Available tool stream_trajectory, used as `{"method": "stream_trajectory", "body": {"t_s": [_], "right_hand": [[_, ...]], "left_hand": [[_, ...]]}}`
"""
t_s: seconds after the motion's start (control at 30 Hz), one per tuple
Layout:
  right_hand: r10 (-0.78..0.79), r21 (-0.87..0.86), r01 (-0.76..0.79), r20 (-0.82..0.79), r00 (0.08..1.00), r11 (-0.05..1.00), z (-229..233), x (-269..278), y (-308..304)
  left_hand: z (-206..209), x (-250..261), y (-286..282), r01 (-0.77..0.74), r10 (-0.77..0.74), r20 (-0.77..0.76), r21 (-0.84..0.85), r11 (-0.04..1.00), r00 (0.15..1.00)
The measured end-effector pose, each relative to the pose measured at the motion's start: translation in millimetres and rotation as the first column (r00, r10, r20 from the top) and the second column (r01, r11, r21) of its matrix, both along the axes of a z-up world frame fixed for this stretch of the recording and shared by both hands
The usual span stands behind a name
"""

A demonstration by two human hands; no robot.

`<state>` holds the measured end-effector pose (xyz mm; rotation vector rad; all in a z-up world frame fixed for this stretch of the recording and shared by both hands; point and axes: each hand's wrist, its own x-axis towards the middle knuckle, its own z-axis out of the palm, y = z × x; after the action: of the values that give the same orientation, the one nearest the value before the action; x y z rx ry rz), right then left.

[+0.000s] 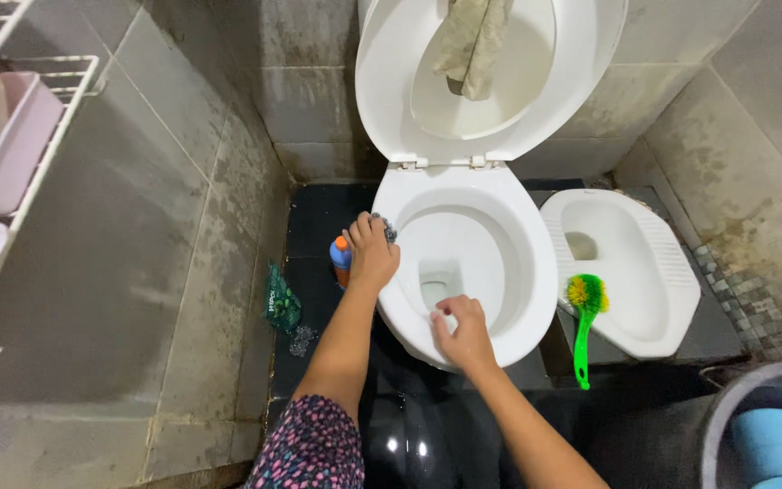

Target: Cleaning a toilet bowl and its exterior using water, a scrubbing pad, and a towel.

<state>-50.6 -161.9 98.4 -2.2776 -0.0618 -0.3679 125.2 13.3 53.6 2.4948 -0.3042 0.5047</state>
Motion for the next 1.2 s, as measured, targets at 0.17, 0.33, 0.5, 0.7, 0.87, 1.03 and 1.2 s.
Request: {"method": "stream_trajectory", "body": {"t_s": [0.17, 0.33, 0.5, 0.7, 0.87, 1.03, 1.2], "right_hand": [[0.029, -0.029, -0.028, 0.018, 0.999, 0.999, 12, -3, 7], [0.003, -0.035, -0.006, -0.083, 0.997, 0.999, 23, -2, 7], [-0.015, -0.008, 0.015, -0.038, 0.999, 1.0, 22, 0, 6], [-0.024, 0.042, 0.026, -0.049, 0.998, 0.999, 13, 4, 3], [-0.032, 0.091, 0.038, -0.063, 0.998, 0.995, 14, 7, 2], [-0.069, 0.13, 0.084, -0.119, 0.99, 0.988, 7, 10, 2], [-0.106, 0.152, 0.109, -0.033, 0.994, 0.982, -5, 11, -2]], "left_hand": [[12, 38, 0, 0.097, -0.097, 0.076, 0.014, 0.995, 0.992], [31, 67, -13, 0.162, -0.163, -0.003, 0.106, 0.981, 0.987], [-2, 102, -24, 0.178, -0.179, -0.01, 0.162, 0.971, 0.984], [38, 80, -30, 0.158, -0.145, -0.074, 0.233, 0.96, 0.987], [45, 59, -27, 0.17, -0.157, -0.083, 0.202, 0.965, 0.984], [37, 35, -36, 0.161, -0.16, -0.022, 0.176, 0.971, 0.987], [48, -16, -55, 0.31, -0.31, -0.024, 0.097, 0.946, 0.951]]}}
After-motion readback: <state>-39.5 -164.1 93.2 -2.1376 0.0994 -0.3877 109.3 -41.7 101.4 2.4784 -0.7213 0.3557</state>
